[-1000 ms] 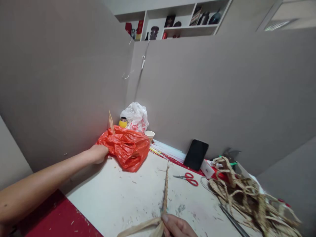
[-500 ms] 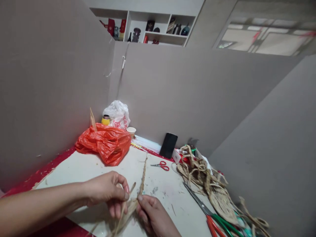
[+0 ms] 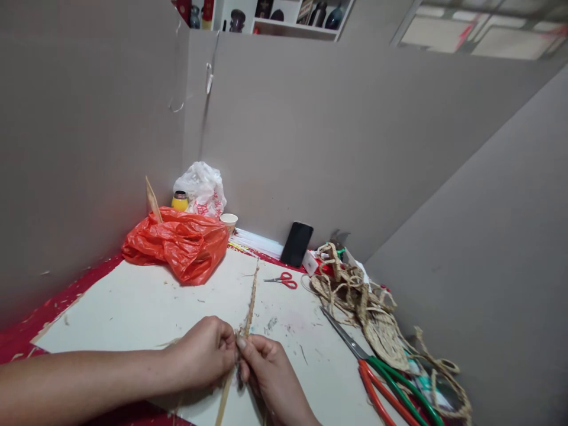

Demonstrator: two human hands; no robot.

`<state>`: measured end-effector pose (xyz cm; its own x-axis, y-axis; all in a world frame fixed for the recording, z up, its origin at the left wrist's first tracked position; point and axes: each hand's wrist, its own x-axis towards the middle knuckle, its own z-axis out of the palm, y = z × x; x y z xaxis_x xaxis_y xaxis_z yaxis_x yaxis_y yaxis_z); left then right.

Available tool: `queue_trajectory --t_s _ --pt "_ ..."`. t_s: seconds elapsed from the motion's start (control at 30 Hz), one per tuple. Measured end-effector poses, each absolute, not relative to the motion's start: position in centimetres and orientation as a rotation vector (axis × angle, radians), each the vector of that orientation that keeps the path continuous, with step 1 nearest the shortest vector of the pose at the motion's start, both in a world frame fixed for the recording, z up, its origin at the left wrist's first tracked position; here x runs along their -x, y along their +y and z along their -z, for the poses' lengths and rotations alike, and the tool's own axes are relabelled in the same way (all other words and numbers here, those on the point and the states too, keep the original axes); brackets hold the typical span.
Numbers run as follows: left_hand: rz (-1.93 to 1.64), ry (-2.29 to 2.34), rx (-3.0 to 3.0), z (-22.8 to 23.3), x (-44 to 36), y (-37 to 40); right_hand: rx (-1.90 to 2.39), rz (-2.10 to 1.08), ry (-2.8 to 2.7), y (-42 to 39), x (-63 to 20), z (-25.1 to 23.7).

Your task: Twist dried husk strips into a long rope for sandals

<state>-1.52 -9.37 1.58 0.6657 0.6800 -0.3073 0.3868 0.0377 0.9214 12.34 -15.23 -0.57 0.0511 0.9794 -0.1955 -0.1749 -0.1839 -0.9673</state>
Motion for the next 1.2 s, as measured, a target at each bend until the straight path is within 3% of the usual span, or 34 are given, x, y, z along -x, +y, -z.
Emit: queue_trajectory --t_s 0.13,0.3,0.53,0.77,1.2 --pt "-0.252 0.911 -1.753 -3.4 2.0 -9.7 1.264 -1.372 -0.918 -15.2 -12.5 0.3" --pt "-0.592 0.910 -1.856 -4.8 2.4 -7.3 1.241 -1.498 -0.840 -15.1 -13.0 0.1" --pt "-0.115 0.670 -1.116 -2.3 1.0 -6.0 1.177 -1.618 -0.884 -14.8 -13.6 -0.5" --pt "-0.090 0.663 -1.217 -2.5 0.1 -5.4 1.217 -1.724 -1.064 -14.6 -14.9 -1.7" --pt "-0.082 0.681 -1.248 -2.1 0.2 -5.0 1.483 -1.351 -1.530 -14.8 -15.3 -3.0"
